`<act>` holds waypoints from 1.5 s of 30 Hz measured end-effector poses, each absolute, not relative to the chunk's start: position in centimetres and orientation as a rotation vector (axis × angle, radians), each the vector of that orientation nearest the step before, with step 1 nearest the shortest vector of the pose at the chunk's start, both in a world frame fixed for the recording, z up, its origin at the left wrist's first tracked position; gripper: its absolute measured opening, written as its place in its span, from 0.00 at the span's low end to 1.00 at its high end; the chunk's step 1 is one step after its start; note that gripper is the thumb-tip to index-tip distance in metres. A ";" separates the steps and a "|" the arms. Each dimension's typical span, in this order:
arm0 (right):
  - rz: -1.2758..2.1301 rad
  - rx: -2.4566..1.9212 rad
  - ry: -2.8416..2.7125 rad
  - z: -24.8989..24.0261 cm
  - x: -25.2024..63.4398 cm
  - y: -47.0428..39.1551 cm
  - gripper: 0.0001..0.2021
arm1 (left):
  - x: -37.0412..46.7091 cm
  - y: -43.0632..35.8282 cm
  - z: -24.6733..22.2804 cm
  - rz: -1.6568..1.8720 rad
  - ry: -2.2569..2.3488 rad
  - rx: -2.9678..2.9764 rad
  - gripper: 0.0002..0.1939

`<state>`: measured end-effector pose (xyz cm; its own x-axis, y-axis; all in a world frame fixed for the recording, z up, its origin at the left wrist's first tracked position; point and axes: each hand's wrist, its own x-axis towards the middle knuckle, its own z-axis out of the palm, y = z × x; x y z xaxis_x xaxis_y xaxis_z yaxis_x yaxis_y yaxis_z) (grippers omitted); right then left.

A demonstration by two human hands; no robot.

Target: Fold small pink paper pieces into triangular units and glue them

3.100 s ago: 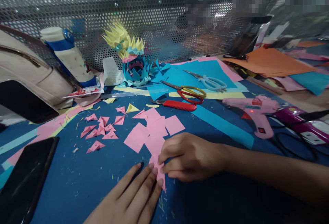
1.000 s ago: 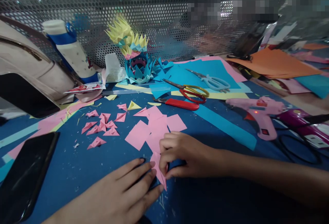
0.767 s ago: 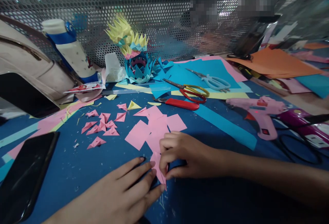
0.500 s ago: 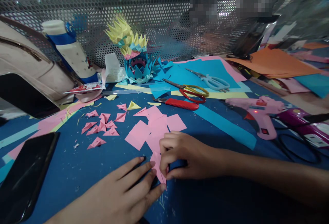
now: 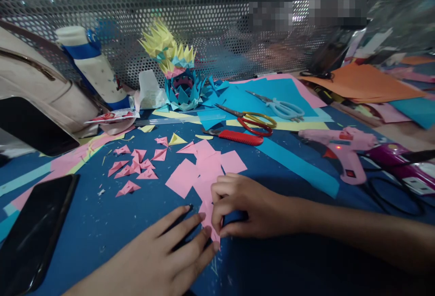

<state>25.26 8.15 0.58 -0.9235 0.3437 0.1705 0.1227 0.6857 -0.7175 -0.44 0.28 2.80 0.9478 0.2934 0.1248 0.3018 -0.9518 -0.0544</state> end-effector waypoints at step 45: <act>1.011 -0.478 -2.591 0.8 25.1 7.7 0.02 | -0.7 0.7 2.7 -0.191 -0.446 -3.040 0.26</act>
